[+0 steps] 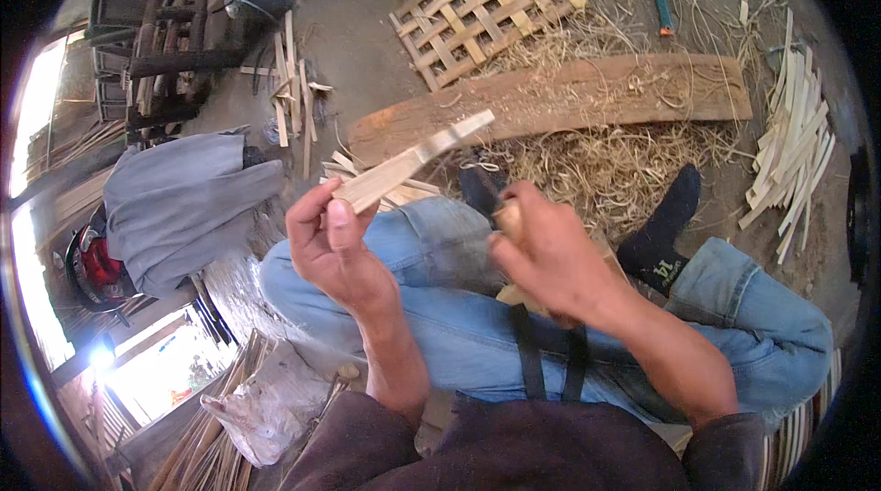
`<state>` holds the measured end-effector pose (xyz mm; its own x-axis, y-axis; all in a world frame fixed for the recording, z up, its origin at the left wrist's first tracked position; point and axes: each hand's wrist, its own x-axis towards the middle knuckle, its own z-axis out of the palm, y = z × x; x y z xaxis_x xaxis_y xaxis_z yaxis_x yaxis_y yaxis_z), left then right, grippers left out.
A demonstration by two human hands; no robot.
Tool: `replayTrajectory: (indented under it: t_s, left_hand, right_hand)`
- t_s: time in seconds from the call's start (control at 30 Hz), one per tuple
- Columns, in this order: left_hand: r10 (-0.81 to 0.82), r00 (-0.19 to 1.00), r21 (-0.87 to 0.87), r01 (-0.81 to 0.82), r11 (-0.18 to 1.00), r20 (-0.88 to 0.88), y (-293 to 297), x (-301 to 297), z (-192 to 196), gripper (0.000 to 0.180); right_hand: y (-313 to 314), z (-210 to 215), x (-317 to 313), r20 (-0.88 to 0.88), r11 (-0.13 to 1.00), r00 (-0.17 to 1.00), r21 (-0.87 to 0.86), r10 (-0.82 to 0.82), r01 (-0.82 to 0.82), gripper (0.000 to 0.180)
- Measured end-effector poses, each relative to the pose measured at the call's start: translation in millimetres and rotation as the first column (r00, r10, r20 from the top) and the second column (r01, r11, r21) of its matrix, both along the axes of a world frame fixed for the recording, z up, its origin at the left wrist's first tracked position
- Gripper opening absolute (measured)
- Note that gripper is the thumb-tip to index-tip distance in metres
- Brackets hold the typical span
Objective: The person sits cross-legged on the floor and uses a knife to shave thin strips from a wooden stick. They repeatedly scrape the blade along the stick's length, producing wood shavings that accumulate on the floor.
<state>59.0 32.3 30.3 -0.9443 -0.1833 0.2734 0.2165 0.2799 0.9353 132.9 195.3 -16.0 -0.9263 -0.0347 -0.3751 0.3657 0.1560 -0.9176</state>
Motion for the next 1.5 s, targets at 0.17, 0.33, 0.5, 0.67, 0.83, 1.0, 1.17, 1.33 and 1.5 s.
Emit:
replayTrajectory:
  t_s: [0.17,0.33,0.5,0.67,0.83,1.0,1.17,1.33,1.5]
  left_hand:
    - [0.021,1.000,0.034,-0.021,0.999,0.023,-6,-2,-7,0.023]
    - [-0.047,0.999,0.038,0.046,0.998,0.021,-24,-7,-14,0.027]
    - [0.110,0.985,-0.012,-0.109,0.994,0.132,-1,-10,3,0.026]
    - [0.003,0.988,0.071,-0.014,0.997,0.156,-8,-10,1,0.028]
    - [-0.004,0.991,0.091,-0.009,0.996,0.136,-12,-8,4,0.035]
    - [0.009,0.993,-0.023,-0.006,1.000,0.116,-24,-8,-3,0.041]
    - [-0.079,0.992,-0.017,0.081,0.997,0.094,-32,-10,-4,0.037]
    - [-0.063,0.991,-0.030,0.067,0.997,0.114,-29,-12,-6,0.037]
    - [-0.029,0.992,-0.011,0.030,0.999,0.124,-35,-12,-6,0.037]
  right_hand:
    - [12,69,2,-0.017,0.977,0.988,0.151,0.157,-0.152,0.043]
    - [15,118,14,-0.041,0.899,0.968,0.381,0.248,-0.214,0.040]
    - [15,87,5,-0.008,0.969,0.979,0.142,0.205,-0.202,0.037]
    - [-9,-21,-3,0.033,0.982,0.984,0.071,0.174,-0.176,0.031]
    - [-21,-33,1,0.057,0.989,0.991,0.074,0.121,-0.125,0.032]
    - [-19,-51,3,0.037,0.989,0.991,0.063,0.131,-0.133,0.035]
    - [-15,-50,2,0.080,0.986,0.986,0.072,0.144,-0.150,0.039]
    - [-14,-51,2,0.105,0.988,0.986,0.066,0.132,-0.139,0.040]
    - [-20,-49,3,0.068,0.990,0.992,0.078,0.108,-0.113,0.036]
